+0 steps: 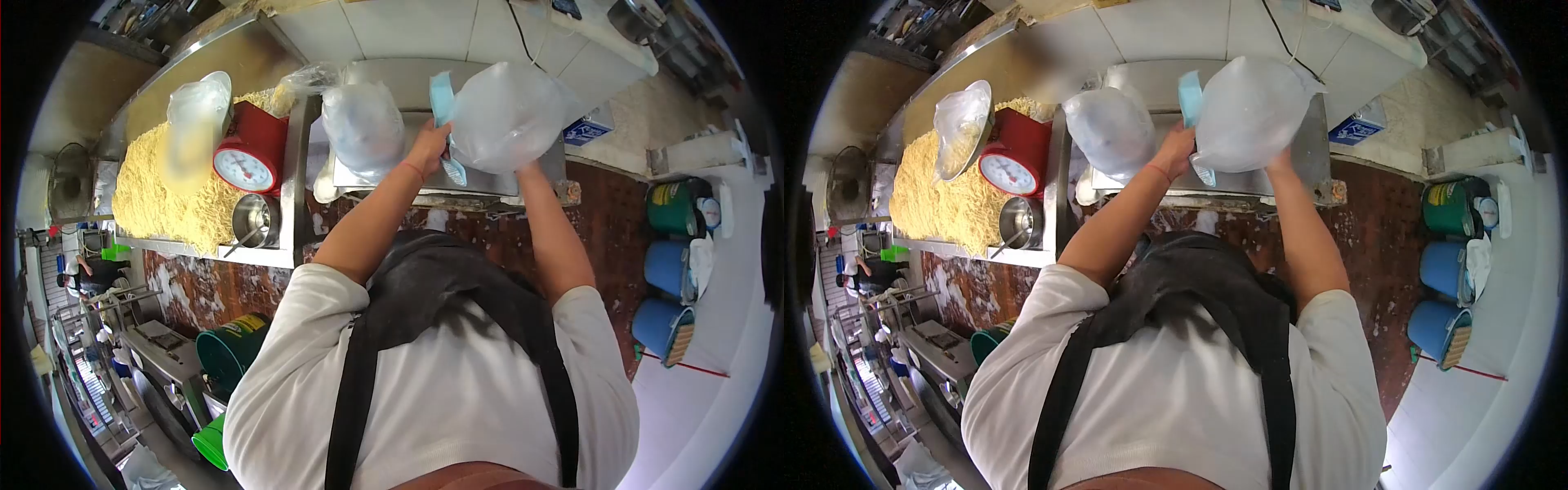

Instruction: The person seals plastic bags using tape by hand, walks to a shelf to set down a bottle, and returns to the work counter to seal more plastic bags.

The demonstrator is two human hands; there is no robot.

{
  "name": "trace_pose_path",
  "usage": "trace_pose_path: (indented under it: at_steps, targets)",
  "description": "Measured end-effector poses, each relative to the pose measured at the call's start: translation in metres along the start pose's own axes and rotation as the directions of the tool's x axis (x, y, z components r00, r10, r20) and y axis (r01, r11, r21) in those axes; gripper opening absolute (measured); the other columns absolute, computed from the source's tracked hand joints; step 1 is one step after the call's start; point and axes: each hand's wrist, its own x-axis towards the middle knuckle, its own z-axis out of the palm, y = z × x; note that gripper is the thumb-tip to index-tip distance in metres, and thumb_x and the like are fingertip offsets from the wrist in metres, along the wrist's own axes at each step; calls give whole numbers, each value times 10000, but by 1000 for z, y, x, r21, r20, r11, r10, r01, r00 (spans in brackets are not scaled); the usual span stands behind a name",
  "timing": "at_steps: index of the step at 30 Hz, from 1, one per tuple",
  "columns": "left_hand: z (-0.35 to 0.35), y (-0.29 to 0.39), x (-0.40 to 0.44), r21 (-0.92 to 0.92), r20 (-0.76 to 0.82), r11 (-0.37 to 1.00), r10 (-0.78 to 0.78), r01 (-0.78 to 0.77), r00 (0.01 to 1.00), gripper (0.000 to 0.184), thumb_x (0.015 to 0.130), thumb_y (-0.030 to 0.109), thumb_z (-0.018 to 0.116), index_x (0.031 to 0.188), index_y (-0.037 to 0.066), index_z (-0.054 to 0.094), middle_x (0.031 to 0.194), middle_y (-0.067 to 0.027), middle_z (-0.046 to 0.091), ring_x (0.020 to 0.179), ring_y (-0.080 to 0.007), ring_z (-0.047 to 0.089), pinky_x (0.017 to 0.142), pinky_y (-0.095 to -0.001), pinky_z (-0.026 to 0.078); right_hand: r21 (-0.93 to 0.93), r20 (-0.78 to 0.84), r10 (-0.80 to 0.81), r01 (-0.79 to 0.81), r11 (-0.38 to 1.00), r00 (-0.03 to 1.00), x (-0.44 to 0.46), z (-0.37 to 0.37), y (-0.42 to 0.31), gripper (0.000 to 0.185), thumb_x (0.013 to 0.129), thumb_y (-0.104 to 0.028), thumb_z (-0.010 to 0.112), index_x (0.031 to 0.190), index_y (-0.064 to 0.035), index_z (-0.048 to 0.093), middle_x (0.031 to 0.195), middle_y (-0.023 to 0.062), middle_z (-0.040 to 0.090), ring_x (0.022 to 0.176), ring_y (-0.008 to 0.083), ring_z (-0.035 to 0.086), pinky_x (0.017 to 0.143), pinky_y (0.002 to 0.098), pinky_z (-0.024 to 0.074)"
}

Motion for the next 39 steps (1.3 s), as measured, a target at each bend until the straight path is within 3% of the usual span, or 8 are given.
trace_pose_path:
  at_steps: [6, 9, 13, 16, 19, 24, 28, 39]
  targets:
    - [-12, -26, 10, 40, -36, 999, 34, -32, 999, 300, 900, 209, 619, 1151, 45, 596, 917, -48, 669, 635, -116, 578, 493, -274, 406, -177, 18, -65, 67, 982, 998, 6, -12, 55, 390, 914, -202, 576, 1280, -67, 560, 1170, 123, 648, 1061, 327, 622, 909, 432, 495]
    - [-18, -35, 13, 141, -66, 988, 66, -56, 996, 358, 872, 228, 654, 1161, 24, 599, 963, -67, 675, 681, -126, 596, 524, -283, 431, -838, 111, -196, 198, 508, 974, 7, -13, 52, 500, 826, -327, 666, 1248, -68, 591, 1169, 189, 648, 1087, 382, 609, 928, 438, 484]
    - [-43, -68, 57, 440, -149, 889, 211, -127, 966, 370, 866, 228, 656, 1160, 9, 605, 962, -75, 671, 696, -143, 595, 539, -301, 437, -781, 158, -71, 169, 601, 985, 13, -7, 44, 523, 787, -349, 691, 1230, -83, 610, 1191, 220, 634, 1115, 404, 591, 927, 437, 481]
    - [-15, -28, 16, 409, -186, 912, 53, 28, 981, 450, 871, 260, 628, 1174, -69, 573, 993, -166, 691, 895, -240, 658, 772, -362, 507, -735, 146, -125, 192, 650, 981, 4, -6, 29, 528, 793, -352, 688, 1239, -82, 604, 1200, 220, 631, 1127, 396, 590, 932, 427, 477]
    - [-24, -42, 16, 409, -94, 899, 215, -159, 972, 433, 880, 269, 619, 1160, -60, 582, 988, -172, 693, 859, -257, 662, 744, -367, 505, -694, 43, 89, -35, 720, 995, -8, -2, 11, 524, 819, -293, 694, 1243, -10, 571, 1242, 199, 613, 1168, 319, 569, 965, 388, 443]
    - [-62, -74, 55, 750, 117, 534, 473, -390, 873, 430, 891, 310, 619, 1175, -12, 600, 1010, -163, 697, 880, -305, 659, 795, -390, 500, -506, -80, -105, 50, 861, 991, -18, 0, 28, 524, 808, -351, 677, 1195, -4, 609, 1184, 241, 634, 1132, 388, 593, 928, 419, 473]
    - [-73, -94, 84, 821, 489, -155, 687, -550, 537, 456, 907, 370, 602, 1183, 6, 603, 1067, -176, 691, 890, -387, 642, 839, -401, 491, -570, -170, 72, -157, 807, 983, 3, -6, 64, 440, 809, -340, 666, 1097, -7, 661, 1154, 251, 641, 1100, 407, 600, 908, 444, 478]
    - [-68, -76, 64, 784, 422, 180, 548, -594, 723, 364, 943, 312, 588, 1168, 26, 603, 1014, -116, 679, 797, -264, 618, 725, -356, 494, -692, -6, -122, 84, 717, 993, -47, 1, 16, 386, 839, -279, 638, 1141, -39, 638, 1147, 245, 633, 1075, 419, 587, 923, 440, 464]
